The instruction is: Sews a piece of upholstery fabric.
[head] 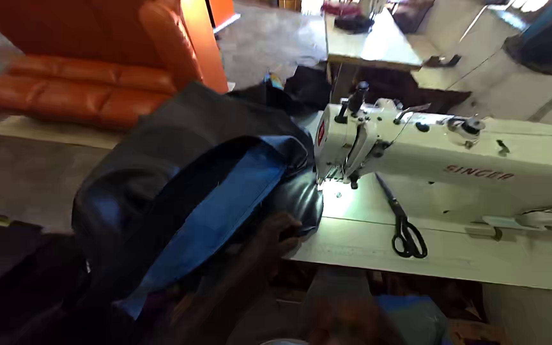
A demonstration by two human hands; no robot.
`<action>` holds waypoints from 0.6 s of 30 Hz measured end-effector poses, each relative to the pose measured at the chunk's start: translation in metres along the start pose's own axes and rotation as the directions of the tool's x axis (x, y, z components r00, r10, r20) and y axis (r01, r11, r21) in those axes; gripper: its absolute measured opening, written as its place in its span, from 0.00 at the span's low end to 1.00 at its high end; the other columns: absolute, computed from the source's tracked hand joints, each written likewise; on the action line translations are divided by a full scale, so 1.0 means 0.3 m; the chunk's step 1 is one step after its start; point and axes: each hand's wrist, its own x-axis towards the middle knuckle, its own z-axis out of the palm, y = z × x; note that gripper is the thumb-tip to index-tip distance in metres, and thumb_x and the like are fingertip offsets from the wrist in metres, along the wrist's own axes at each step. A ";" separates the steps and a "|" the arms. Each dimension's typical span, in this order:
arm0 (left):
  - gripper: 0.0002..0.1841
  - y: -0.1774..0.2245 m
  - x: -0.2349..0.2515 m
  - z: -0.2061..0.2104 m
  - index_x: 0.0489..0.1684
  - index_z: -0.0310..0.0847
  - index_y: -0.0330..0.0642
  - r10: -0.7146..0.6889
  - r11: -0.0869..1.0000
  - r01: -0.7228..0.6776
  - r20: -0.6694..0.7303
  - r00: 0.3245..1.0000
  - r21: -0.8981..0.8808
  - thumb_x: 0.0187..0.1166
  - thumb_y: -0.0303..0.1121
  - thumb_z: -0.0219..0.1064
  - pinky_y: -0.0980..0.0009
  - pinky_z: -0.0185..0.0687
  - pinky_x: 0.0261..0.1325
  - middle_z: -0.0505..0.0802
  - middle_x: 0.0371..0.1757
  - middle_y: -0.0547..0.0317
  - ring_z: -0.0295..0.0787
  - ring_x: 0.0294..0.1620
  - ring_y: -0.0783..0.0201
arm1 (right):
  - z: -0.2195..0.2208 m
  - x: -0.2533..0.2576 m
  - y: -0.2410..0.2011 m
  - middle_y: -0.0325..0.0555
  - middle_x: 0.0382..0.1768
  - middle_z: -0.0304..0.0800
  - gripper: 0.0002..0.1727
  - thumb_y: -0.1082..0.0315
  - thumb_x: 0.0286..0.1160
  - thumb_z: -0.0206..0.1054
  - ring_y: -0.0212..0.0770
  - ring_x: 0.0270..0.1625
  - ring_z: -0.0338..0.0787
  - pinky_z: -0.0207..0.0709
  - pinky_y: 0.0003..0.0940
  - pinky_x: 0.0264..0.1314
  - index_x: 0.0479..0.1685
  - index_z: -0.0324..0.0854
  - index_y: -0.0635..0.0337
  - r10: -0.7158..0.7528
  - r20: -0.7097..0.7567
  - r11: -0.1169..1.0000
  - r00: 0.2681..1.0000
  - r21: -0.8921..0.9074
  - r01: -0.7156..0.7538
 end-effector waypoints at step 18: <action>0.22 -0.113 -0.118 0.013 0.71 0.83 0.42 0.263 0.920 -0.174 -0.223 0.939 0.352 0.81 0.39 0.72 0.60 0.78 0.79 0.85 0.74 0.52 0.81 0.76 0.59 | -0.348 0.197 0.413 0.40 0.54 0.93 0.10 0.67 0.83 0.65 0.40 0.58 0.90 0.85 0.40 0.63 0.53 0.92 0.54 -0.294 -0.133 0.493 0.947 -0.870 0.030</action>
